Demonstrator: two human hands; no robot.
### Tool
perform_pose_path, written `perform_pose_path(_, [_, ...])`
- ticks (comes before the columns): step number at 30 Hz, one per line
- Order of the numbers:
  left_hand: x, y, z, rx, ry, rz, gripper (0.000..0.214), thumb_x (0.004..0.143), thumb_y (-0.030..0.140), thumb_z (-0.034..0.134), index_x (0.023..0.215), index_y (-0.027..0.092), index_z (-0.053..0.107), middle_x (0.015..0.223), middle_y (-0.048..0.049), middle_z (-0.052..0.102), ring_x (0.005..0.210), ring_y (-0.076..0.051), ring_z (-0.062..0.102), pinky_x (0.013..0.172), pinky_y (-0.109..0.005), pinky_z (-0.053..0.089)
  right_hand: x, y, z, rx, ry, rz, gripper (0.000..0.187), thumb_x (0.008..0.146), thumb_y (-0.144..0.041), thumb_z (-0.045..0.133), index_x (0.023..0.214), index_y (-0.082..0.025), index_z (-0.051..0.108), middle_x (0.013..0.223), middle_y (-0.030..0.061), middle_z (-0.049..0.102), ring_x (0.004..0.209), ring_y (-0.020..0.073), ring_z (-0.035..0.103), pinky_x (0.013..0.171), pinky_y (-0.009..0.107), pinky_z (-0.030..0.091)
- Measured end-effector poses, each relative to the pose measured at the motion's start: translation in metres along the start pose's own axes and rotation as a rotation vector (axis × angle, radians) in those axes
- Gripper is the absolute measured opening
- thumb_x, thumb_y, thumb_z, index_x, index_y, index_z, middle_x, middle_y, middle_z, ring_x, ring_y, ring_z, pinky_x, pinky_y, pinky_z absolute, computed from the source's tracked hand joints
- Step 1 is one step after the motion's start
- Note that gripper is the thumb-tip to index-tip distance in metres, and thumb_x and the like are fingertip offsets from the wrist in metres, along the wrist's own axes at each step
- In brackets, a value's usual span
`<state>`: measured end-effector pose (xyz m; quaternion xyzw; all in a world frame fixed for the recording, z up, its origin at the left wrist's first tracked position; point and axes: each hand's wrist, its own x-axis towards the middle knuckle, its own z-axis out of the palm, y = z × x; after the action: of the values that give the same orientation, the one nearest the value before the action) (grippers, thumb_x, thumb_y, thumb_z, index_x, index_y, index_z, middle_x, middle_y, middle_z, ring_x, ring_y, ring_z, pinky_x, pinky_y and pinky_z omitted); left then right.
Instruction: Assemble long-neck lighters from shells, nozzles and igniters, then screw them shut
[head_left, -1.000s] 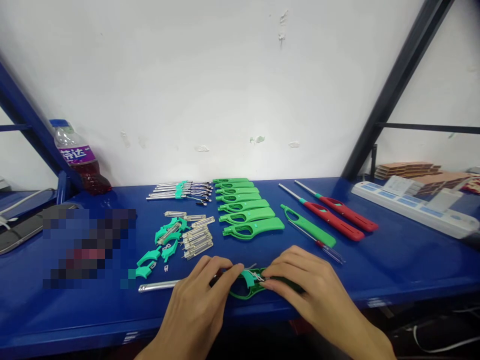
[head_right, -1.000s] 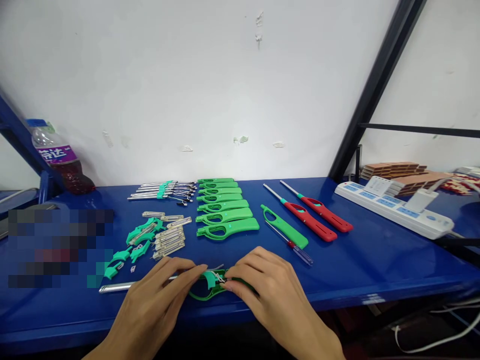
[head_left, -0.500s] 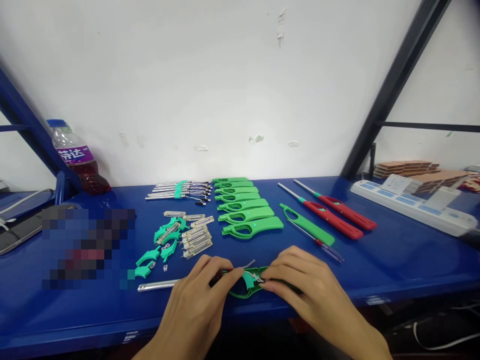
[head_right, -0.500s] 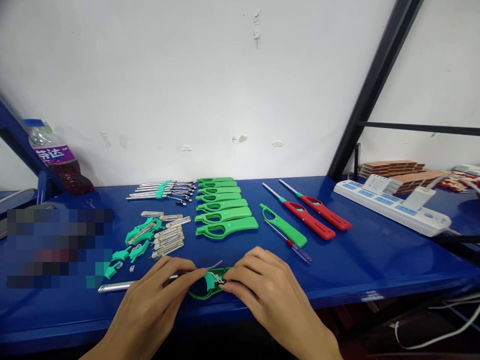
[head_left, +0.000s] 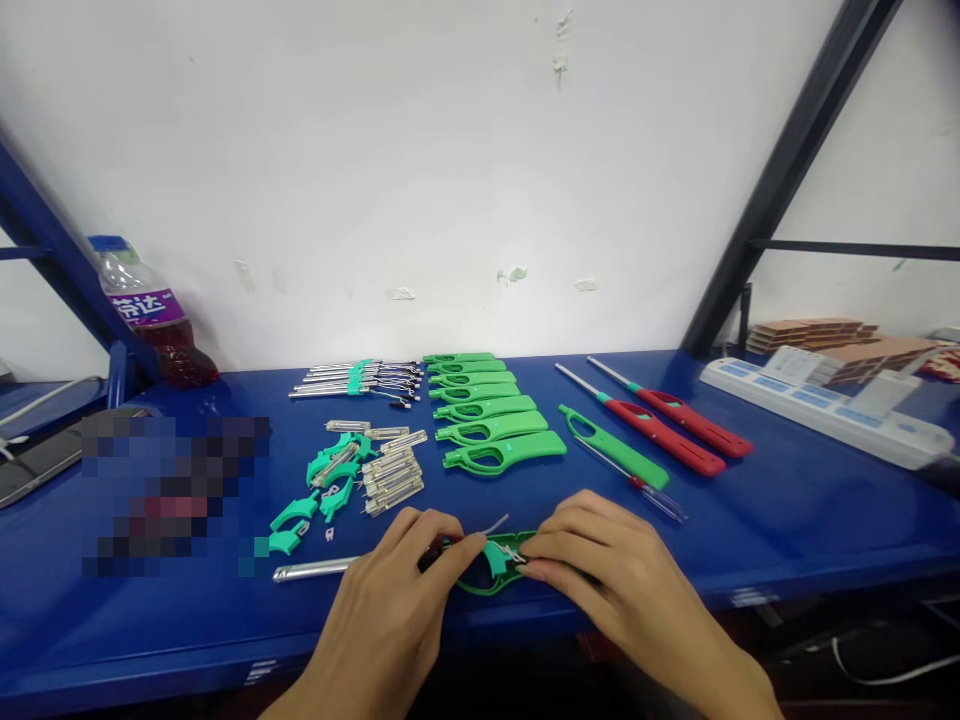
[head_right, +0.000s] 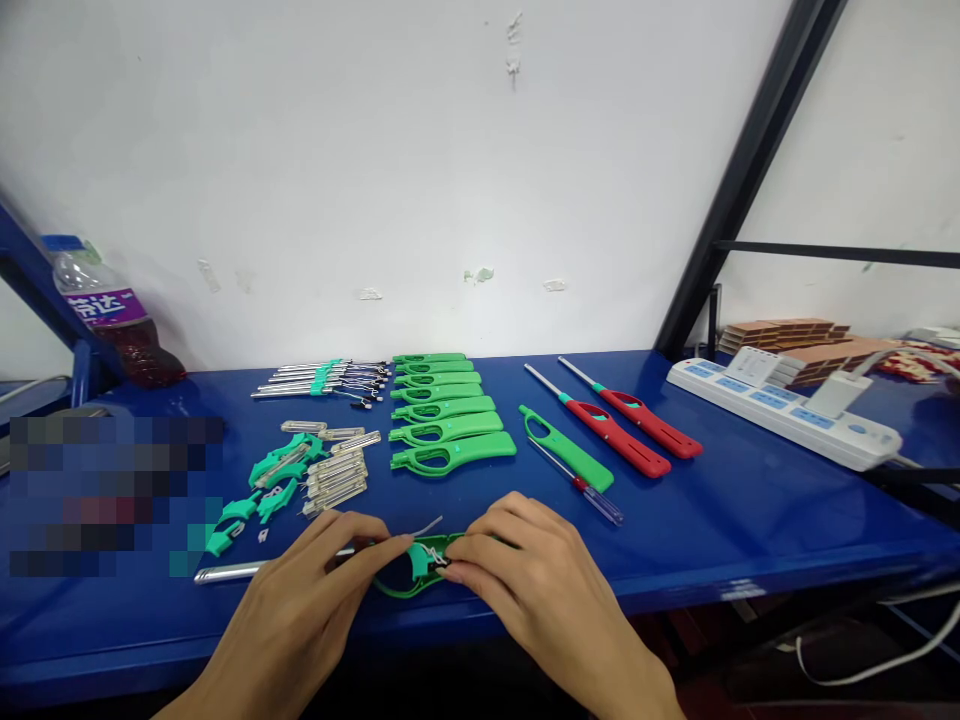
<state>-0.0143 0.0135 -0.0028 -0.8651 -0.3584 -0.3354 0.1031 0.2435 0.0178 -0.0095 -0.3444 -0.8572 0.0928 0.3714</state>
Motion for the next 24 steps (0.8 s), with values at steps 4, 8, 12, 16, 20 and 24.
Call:
perform_pose_path(4, [-0.0006,-0.001,0.0002,0.032,-0.012,-0.003,0.044,0.1,-0.004,0.042,0.123,0.022,0.069,0.101,-0.0065,0.073,0.083,-0.022,0.069,0.058,-0.029,0.059,-0.0002,0.0005,0.0003,-0.009,0.0,0.0,0.008,0.109,-0.027,0.067,0.111,-0.026,0.075,0.101,-0.0026,0.08,0.093,0.018,0.065,0.084,0.033,0.05])
perform_pose_path(8, [-0.0003,-0.0006,0.0001,0.024,-0.016,0.007,0.045,0.099,-0.005,0.042,0.123,0.022,0.068,0.101,-0.0059,0.072,0.082,-0.022,0.069,0.059,-0.028,0.059,-0.0002,0.0004,0.0001,-0.021,0.0,-0.009,0.01,0.109,-0.028,0.067,0.112,-0.025,0.076,0.101,-0.0009,0.08,0.093,0.0182,0.067,0.083,0.034,0.052])
perform_pose_path(12, [0.0011,0.0013,-0.0018,-0.001,-0.037,-0.002,0.045,0.1,-0.004,0.042,0.124,0.023,0.068,0.101,-0.006,0.071,0.083,-0.021,0.068,0.06,-0.028,0.06,0.0002,0.0,-0.0008,-0.03,-0.005,0.0,0.011,0.109,-0.028,0.067,0.112,-0.026,0.077,0.101,0.0001,0.08,0.092,0.0187,0.068,0.082,0.034,0.054])
perform_pose_path(16, [0.0012,0.002,-0.0038,-0.028,-0.048,-0.011,0.044,0.101,-0.003,0.043,0.126,0.023,0.068,0.103,-0.0066,0.07,0.084,-0.022,0.068,0.064,-0.03,0.063,0.0,0.0006,-0.0009,-0.045,-0.006,-0.005,0.014,0.109,-0.03,0.066,0.11,-0.026,0.079,0.099,0.0018,0.08,0.091,0.0197,0.07,0.081,0.034,0.057])
perform_pose_path(20, [0.0006,0.0027,-0.0062,-0.057,-0.074,-0.018,0.044,0.101,-0.002,0.043,0.13,0.021,0.067,0.105,-0.0073,0.068,0.086,-0.023,0.067,0.065,-0.032,0.063,-0.0001,0.0002,-0.0008,-0.063,-0.004,-0.016,0.015,0.11,-0.03,0.065,0.112,-0.026,0.079,0.099,0.0031,0.079,0.09,0.02,0.07,0.08,0.034,0.056])
perform_pose_path(24, [0.0014,0.0069,-0.0096,-0.089,-0.097,-0.026,0.039,0.104,0.003,0.046,0.133,0.019,0.066,0.108,-0.0085,0.067,0.091,-0.023,0.066,0.067,-0.034,0.064,-0.0003,-0.0029,-0.0009,-0.079,-0.01,-0.008,0.014,0.11,-0.03,0.064,0.111,-0.025,0.078,0.099,0.0037,0.078,0.091,0.0209,0.068,0.08,0.035,0.055])
